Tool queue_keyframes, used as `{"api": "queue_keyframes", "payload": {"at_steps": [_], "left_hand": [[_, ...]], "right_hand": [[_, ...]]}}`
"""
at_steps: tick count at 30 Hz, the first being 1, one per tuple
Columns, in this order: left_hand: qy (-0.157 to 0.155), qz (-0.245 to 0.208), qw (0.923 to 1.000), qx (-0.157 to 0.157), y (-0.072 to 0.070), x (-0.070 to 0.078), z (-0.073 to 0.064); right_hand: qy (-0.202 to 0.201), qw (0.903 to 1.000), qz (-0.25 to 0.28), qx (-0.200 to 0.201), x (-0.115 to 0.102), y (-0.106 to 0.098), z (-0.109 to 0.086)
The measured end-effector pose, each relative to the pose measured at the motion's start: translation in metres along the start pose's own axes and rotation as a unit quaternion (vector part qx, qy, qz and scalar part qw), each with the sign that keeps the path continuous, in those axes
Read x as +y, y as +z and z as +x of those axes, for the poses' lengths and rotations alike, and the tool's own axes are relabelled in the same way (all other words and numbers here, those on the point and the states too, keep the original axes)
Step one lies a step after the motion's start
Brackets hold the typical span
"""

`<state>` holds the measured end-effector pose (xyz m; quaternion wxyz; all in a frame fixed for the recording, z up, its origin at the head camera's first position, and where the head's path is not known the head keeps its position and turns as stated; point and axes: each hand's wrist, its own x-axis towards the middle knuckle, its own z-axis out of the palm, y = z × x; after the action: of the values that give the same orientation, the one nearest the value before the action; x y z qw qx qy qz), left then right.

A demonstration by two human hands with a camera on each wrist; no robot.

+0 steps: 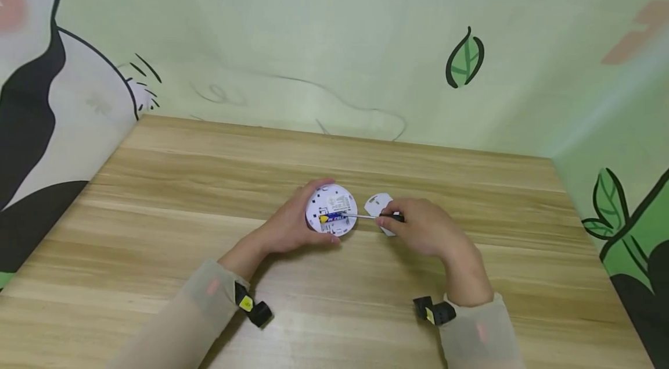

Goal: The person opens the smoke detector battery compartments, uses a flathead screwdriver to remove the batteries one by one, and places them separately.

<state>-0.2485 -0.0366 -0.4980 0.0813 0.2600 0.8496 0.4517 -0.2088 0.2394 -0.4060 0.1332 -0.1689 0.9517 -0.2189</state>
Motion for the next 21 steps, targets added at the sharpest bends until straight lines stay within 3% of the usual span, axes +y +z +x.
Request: {"api": "queue_keyframes", "payload": {"at_steps": [9, 21], "left_hand": [[-0.003, 0.004, 1.0000, 0.001, 0.0001, 0.0002, -0.0008], [-0.006, 0.011, 0.9999, -0.003, 0.0001, -0.0001, -0.0004]], "right_hand": [[0.008, 0.9997, -0.002, -0.021, -0.0009, -0.0014, -0.0021], [0.005, 0.9998, -0.009, -0.019, 0.0012, 0.0006, -0.0007]]}}
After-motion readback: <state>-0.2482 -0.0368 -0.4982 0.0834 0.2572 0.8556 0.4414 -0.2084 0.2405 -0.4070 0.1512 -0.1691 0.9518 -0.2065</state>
